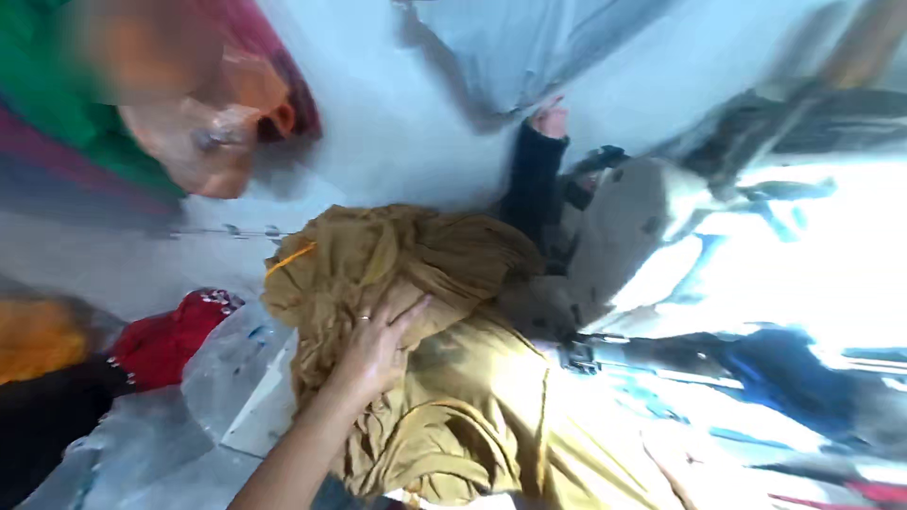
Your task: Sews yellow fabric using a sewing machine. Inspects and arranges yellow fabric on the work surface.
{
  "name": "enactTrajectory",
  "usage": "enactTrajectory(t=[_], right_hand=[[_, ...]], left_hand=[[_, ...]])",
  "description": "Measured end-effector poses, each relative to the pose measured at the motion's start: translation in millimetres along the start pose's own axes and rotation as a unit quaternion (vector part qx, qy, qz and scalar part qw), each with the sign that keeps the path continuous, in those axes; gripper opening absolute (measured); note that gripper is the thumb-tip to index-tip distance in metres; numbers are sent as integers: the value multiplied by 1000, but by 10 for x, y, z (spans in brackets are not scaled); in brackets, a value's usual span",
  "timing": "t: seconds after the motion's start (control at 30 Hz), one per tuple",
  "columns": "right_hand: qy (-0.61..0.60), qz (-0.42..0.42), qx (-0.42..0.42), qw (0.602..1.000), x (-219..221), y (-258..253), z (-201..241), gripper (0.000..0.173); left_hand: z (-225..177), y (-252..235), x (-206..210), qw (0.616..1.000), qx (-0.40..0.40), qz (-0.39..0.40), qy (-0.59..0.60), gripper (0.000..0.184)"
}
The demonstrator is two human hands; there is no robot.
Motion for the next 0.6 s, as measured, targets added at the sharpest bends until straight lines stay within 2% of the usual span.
enactTrajectory(t=[0.07, 0.13, 0.23, 0.27, 0.33, 0.43, 0.5, 0.6], right_hand=[[58, 45, 8, 997, -48, -218, -52, 6], [104, 131, -16, 986, -22, -235, -4, 8], [50, 242, 8, 969, -13, -180, -49, 15], [17, 262, 25, 965, -11, -174, -70, 17], [-35, 295, 49, 954, 4, -174, -99, 22], [-67, 295, 40, 952, 43, -212, -150, 23], [-65, 280, 27, 958, 69, -213, -153, 26], [-80, 282, 13, 956, 88, -226, -137, 27]], left_hand=[[-33, 83, -33, 1000, 10, -28, 9, 86], [-131, 207, -126, 998, 19, -63, 24, 77], [-242, 445, -231, 986, 44, -143, 70, 40], [-244, 507, -281, 981, 47, -169, 87, 37], [-203, 601, -431, 967, 34, -205, 150, 49], [-26, 572, -581, 941, -5, -262, 213, 71], [107, 477, -551, 939, -40, -252, 229, 81], [178, 480, -487, 918, -83, -278, 272, 76]])
Point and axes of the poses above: each hand's wrist, its own y-axis away from the middle knuckle, its own x-axis out of the palm, z = x × y, the point moved 5 cm from there along -y, towards the middle knuckle, and after that the axes turned 6 degrees about z, right-handed, at the moved point
